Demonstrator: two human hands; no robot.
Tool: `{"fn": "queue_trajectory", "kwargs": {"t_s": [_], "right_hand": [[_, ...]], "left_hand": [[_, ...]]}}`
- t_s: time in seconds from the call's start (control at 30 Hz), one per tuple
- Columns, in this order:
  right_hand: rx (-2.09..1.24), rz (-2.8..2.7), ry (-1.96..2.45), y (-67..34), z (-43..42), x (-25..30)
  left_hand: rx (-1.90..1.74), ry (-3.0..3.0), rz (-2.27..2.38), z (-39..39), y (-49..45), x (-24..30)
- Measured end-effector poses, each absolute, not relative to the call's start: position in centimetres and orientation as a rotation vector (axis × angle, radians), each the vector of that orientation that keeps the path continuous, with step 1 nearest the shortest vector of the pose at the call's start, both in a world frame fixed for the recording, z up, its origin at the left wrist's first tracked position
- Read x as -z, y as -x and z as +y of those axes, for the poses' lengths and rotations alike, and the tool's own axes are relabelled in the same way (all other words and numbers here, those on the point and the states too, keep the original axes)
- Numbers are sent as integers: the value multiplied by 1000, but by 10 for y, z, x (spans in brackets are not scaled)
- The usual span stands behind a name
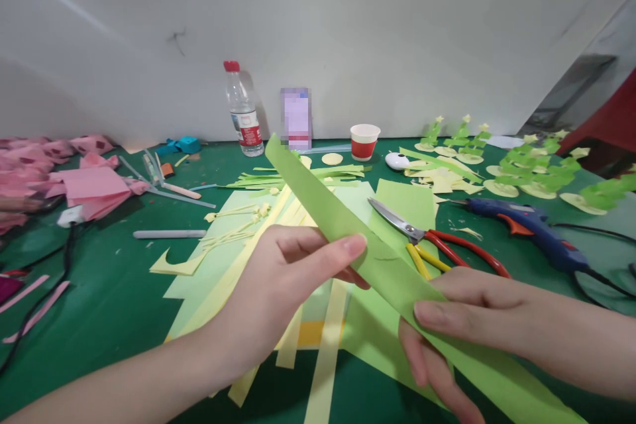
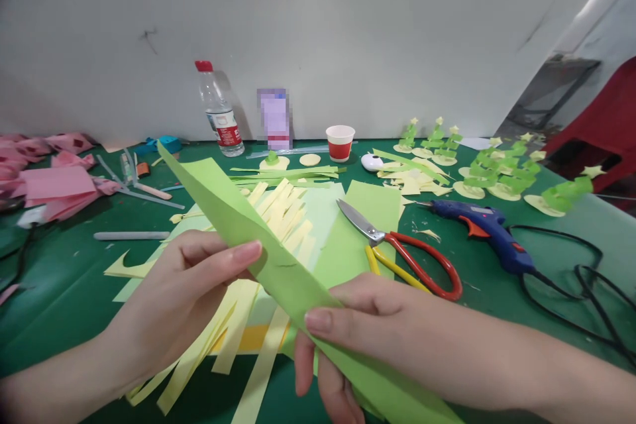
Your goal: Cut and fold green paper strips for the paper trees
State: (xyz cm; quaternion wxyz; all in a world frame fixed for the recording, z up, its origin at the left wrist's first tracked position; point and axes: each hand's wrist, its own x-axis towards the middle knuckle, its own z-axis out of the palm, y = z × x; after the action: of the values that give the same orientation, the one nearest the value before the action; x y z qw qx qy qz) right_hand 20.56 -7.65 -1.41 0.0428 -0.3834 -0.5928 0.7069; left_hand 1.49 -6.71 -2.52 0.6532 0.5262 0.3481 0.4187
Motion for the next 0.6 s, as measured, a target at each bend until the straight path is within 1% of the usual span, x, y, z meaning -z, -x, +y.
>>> {"fn": "queue_trajectory", "kwargs": {"t_s": [0.17,0.43,0.6], "right_hand": [[-2118,-1859,1183,-206,-75,13],[-1933,-1949,1273,-204,-73,15],[-1846,-1878,1248,-199,-76,21]], "left_hand": [[-946,-1187,833,-65,-14,25],[-901,-1164,923,-67,-23,40],[-849,-1127,830,-77,-30,45]]}}
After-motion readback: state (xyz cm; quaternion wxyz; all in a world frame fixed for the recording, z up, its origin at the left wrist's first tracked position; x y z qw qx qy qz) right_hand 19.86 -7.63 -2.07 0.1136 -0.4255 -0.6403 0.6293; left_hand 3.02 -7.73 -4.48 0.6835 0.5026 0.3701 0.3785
